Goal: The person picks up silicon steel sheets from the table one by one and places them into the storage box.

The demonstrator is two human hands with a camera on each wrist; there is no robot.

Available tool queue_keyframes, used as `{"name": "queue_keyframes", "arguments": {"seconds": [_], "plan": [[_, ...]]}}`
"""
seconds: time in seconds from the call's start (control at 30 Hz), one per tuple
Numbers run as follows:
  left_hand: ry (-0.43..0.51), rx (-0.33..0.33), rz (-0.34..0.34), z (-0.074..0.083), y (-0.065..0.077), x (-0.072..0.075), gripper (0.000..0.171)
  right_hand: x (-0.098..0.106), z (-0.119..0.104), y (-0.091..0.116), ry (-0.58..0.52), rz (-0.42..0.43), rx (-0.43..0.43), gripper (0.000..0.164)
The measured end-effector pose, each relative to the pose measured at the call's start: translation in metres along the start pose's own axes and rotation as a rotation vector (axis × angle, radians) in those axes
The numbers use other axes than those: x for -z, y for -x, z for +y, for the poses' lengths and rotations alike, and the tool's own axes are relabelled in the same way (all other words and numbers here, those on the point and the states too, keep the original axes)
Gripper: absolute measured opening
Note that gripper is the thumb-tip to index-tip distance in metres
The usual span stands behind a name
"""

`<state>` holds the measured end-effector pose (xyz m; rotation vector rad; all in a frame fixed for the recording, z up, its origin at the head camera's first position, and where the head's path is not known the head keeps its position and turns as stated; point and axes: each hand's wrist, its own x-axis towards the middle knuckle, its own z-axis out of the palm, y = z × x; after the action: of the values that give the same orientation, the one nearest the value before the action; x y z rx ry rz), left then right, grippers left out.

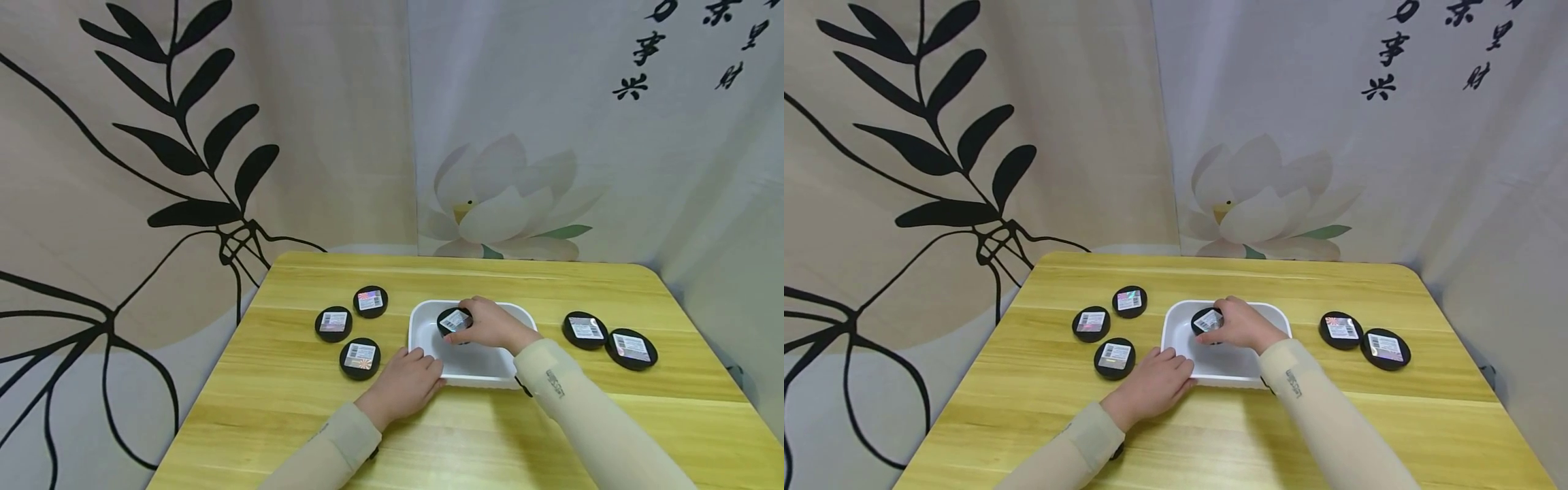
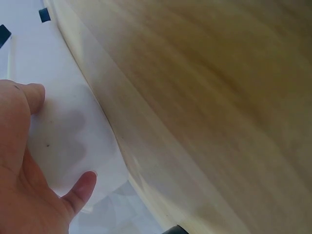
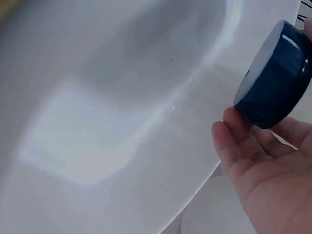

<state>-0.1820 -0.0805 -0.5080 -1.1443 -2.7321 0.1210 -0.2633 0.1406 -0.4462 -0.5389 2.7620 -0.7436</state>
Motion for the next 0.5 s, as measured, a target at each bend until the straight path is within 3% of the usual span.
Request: {"name": "queue_keyframes", "arguments": {"seconds": [0.5], "plan": [[0.003,0.005,0.011,0.001,0.0,0.0,0.027,0.005,-0.007,-0.012,0.039,-0.052,0.012,0.08]]}}
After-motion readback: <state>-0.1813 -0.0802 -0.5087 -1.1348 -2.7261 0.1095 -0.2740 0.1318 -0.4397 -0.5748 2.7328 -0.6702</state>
